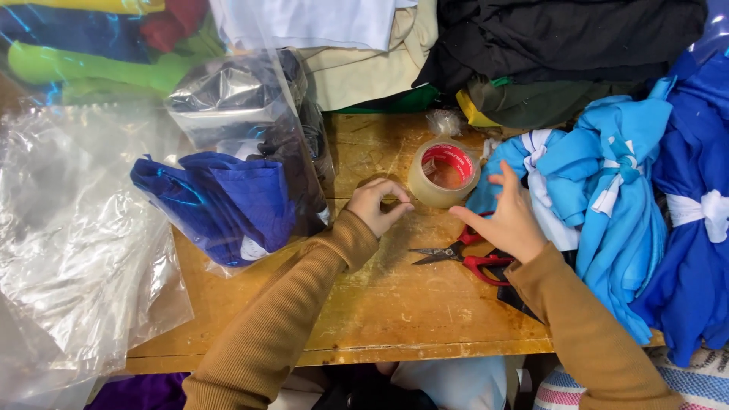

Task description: Placing blue garments into a clear plastic bag and sealing it using tape and scissors.

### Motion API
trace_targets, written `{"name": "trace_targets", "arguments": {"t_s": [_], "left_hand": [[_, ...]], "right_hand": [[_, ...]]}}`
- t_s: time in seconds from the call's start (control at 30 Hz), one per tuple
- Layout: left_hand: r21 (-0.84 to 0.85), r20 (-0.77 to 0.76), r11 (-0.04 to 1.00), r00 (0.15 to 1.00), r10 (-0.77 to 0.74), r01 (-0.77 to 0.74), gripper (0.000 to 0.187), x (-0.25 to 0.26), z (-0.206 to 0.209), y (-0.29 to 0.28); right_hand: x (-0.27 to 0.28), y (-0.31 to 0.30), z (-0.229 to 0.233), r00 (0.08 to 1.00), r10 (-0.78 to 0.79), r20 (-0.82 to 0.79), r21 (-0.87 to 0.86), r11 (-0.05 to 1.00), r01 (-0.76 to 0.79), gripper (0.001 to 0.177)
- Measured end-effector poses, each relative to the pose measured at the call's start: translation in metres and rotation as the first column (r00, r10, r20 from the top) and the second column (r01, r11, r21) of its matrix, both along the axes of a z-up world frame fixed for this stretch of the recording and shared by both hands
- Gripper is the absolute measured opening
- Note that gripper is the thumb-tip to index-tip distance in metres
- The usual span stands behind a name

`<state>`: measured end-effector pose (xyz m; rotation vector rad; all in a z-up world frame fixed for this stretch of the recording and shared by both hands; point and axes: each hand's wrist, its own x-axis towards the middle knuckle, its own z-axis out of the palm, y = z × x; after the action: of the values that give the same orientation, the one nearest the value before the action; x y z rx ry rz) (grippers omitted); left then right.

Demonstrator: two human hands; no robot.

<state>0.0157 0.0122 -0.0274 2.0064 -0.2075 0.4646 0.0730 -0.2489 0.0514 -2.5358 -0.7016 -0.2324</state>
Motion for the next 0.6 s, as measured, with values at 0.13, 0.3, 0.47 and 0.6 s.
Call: {"name": "trace_targets", "arguments": {"t_s": [0.13,0.3,0.47,0.6], "left_hand": [[-0.018,-0.009,1.000,1.000,0.003,-0.004,0.010,-0.003,0.005,0.000],[0.003,-0.034,1.000,0.999,0.030,-0.029,0.009,-0.002,0.008,0.005],[0.078,-0.054,0.996,0.997,0.056,-0.051,0.009,-0.001,0.001,0.007],[0.117,-0.023,0.988,0.994,0.108,-0.105,0.011,-0.001,-0.015,0.000]], "right_hand": [[-0.004,0.026,0.023,0.946,-0.022,-0.323,0.100,0.993,0.057,0.146],[0.001,0.042,0.022,0.923,-0.056,-0.382,0.176,0.976,0.132,0.136],[0.021,0.035,0.008,0.924,0.013,-0.381,0.189,0.980,0.064,0.133],[0.037,0.029,-0.006,0.931,0.069,-0.358,0.126,0.992,-0.025,0.130]]}}
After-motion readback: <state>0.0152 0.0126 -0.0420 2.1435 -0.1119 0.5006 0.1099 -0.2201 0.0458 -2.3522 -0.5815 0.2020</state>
